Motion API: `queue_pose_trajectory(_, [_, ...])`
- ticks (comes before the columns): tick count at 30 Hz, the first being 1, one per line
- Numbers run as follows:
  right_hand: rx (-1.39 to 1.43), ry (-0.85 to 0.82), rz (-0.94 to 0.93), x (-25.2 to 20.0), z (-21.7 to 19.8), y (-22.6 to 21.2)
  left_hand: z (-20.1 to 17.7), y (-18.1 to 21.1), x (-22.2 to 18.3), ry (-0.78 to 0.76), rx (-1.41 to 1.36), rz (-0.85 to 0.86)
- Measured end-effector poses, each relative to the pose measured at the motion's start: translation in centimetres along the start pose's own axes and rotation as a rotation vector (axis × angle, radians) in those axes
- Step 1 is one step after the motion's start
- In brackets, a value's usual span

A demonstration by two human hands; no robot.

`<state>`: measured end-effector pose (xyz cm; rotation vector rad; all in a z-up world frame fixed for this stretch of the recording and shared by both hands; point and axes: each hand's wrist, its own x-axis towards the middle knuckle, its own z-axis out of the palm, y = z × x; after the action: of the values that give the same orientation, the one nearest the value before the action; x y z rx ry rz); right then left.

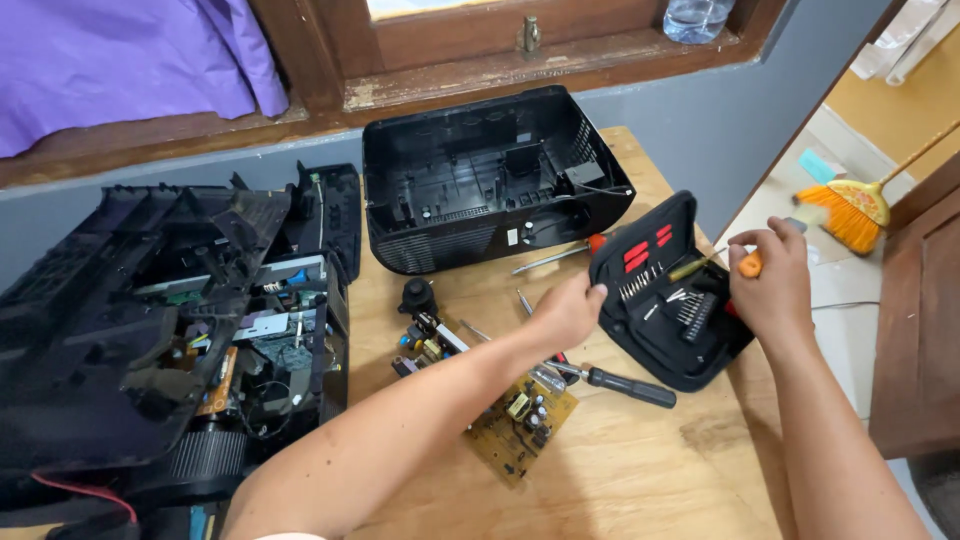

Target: Cleaning dust from the internal components of a disassembled projector using a brush and inspecting the circuit board.

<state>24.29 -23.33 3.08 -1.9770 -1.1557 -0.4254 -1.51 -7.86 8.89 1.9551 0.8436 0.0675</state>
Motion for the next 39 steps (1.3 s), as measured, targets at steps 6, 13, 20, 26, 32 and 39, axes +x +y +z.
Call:
queue_pose_trajectory(6, [-0.173, -0.23, 0.245, 0.3, -0.6, 1.9, 1.4, -1.3, 0.5, 0.06, 0.108, 0.163])
queue_pose_trajectory(13, [-0.333, -0.351, 0.398, 0.4, -3.3, -0.8, 3.1, 0.1, -2.6, 0.09, 0.372, 0.411])
queue_pose_trajectory(20, [-0.403, -0.473, 0.562, 1.1, -4.9, -4.1, 5.6, -1.6, -1.6, 0.215, 0.653, 0.719])
queue_pose_trajectory(26, [-0.49, -0.543, 0.549, 1.1, -5.3, -6.3, 1.3, 0.4, -1.0, 0.009, 0.18, 0.3])
queue_pose_trajectory(32, [-0.541, -0.565, 0.549, 1.1, -4.9, -6.7, 2.5, -1.7, 6.2, 0.063, 0.047, -0.012])
queue_pose_trajectory(39, [-0.481, -0.504, 0.485, 0.5, -3.3, -5.2, 1.0, -0.6, 5.5, 0.074, -0.015, -0.033])
